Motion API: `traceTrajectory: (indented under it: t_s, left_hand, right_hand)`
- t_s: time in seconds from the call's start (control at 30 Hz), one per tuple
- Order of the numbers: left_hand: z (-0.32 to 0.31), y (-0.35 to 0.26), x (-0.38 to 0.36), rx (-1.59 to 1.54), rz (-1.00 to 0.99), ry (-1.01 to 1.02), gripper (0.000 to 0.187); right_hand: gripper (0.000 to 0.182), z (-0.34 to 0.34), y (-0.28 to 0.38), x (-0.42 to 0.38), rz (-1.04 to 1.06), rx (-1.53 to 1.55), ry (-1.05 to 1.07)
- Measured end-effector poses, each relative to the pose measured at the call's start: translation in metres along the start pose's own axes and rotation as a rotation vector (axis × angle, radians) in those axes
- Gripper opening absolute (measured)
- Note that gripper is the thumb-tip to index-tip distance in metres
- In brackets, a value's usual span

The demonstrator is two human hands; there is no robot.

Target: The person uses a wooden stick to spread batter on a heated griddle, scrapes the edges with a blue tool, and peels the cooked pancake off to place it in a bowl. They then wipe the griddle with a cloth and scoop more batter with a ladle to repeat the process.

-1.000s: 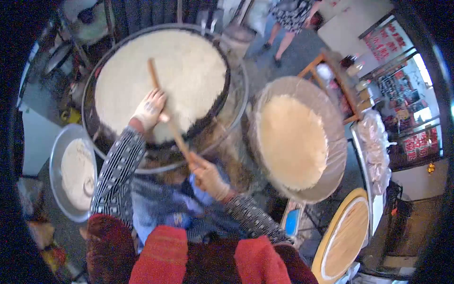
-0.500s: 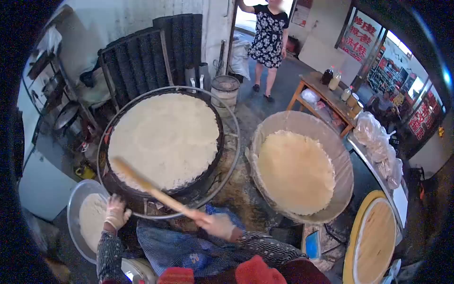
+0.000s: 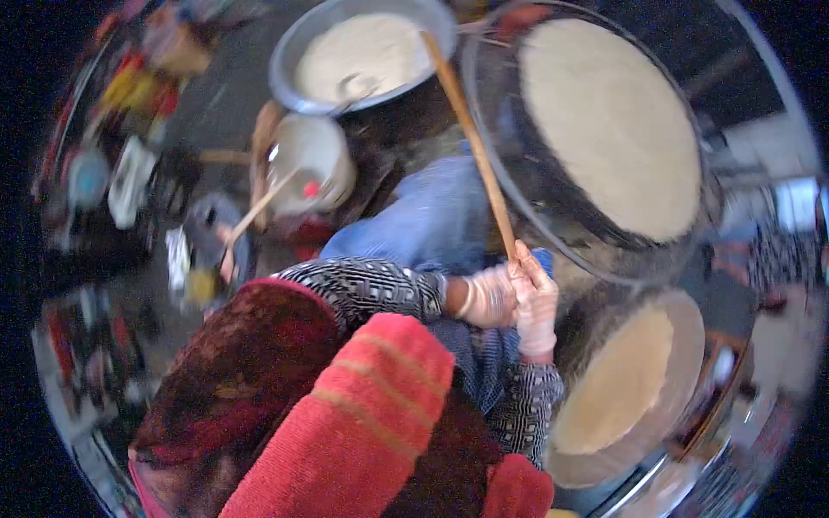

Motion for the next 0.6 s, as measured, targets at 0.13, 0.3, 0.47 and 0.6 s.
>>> traceTrajectory:
  t_s: [0.13,0.3,0.47,0.6]
  left_hand:
    - [-0.003,0.007,-0.046,-0.384,0.055,-0.257,0.025]
    - [-0.007,0.06,-0.05,-0.274,0.362,-0.23,0.035]
    - [-0.001,0.04,-0.051,-0.078,0.406,0.055,0.035]
    - [-0.01,0.03,-0.028,0.207,-0.033,0.273,0.036]
  right_hand:
    - [0.038,-0.044,0.041,-0.022,-0.336,-0.067,0.329]
    - [0.03,-0.061,0.092,-0.013,-0.336,-0.355,0.469]
    - [0.045,-0.182,0.091,0.016,-0.382,-0.226,0.918]
    - [0.036,-0.253,0.099,0.007,0.275,0.402,0.658]
Point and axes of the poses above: each hand's wrist, its own x-axis towards the middle knuckle, its own z-axis out of the back of the hand, y = z × x, the point moved 7 cm from there along x, towards the middle knuckle, and after that the axes turned 3 degrees about z, right-handed, at the moved point
